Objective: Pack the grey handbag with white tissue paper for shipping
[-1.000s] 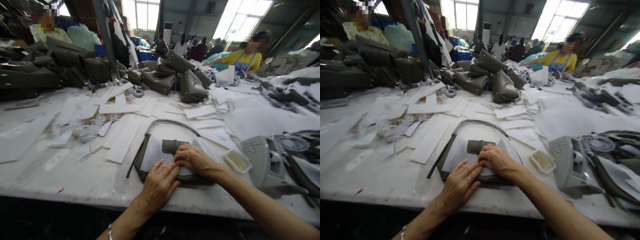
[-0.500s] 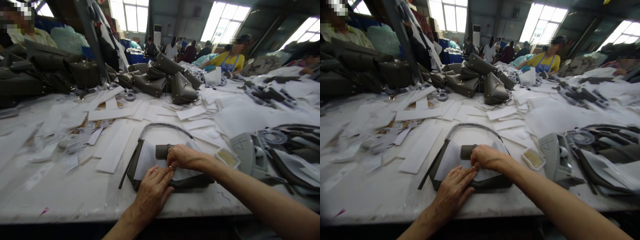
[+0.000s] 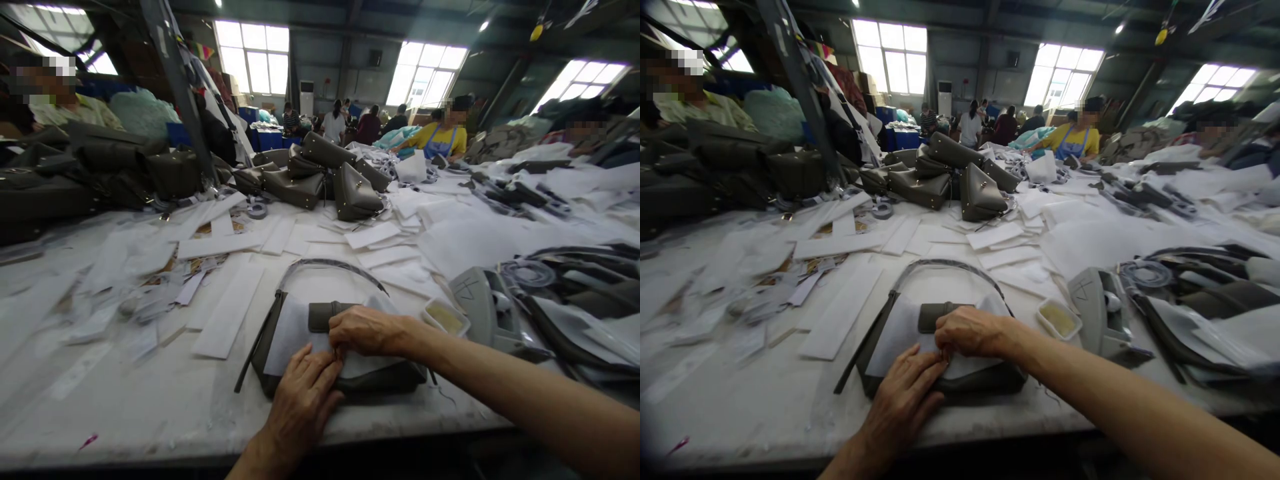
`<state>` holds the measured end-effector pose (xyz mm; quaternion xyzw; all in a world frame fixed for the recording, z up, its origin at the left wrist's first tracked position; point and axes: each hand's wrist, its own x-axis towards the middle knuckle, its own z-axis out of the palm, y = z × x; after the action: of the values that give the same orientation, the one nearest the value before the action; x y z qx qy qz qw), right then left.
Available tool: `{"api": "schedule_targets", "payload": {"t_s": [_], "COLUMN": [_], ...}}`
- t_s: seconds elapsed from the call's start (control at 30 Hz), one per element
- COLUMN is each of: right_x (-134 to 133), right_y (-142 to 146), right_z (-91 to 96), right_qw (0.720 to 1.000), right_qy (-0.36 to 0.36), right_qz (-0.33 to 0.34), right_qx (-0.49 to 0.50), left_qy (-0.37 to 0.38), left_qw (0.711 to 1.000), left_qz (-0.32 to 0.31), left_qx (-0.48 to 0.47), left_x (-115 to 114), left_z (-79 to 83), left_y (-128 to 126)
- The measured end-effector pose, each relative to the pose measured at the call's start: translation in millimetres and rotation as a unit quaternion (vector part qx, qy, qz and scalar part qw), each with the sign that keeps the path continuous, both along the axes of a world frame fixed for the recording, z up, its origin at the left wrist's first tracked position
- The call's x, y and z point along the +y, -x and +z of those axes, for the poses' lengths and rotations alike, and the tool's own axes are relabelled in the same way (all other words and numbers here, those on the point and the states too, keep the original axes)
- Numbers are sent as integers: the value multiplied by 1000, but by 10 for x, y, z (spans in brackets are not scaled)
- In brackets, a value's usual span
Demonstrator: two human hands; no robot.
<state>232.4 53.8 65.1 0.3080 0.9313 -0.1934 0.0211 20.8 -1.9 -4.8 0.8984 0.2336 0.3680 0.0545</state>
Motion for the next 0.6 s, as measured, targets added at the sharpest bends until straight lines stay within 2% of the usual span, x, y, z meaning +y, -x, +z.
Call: {"api": "schedule_targets", "payload": {"t_s": [0.13, 0.2, 0.3, 0.37, 0.5, 0.6], "right_x": [102, 90, -35, -166, -411, -501], "right_y": [83, 146, 262, 349, 521, 589], "right_z": [56, 83, 95, 42, -225, -397], "right_qw": [998, 997, 990, 982, 951, 923], "right_qy": [-21, -27, -34, -59, -151, -166], "right_qz": [33, 12, -76, -136, -261, -345], "right_qx": [-48, -71, -116, -113, -70, -37], "left_qy": [-5, -13, -36, -48, -52, -63], "left_qw": [1000, 1000, 999, 998, 998, 997], "left_qz": [-1, 4, 15, 23, 41, 48], "left_qx": [2, -3, -14, -17, -19, -18], "left_x": [14, 19, 25, 30, 36, 40], "left_z": [2, 6, 6, 1, -22, -38], "left_y": [-4, -10, -19, -21, -10, 6]}}
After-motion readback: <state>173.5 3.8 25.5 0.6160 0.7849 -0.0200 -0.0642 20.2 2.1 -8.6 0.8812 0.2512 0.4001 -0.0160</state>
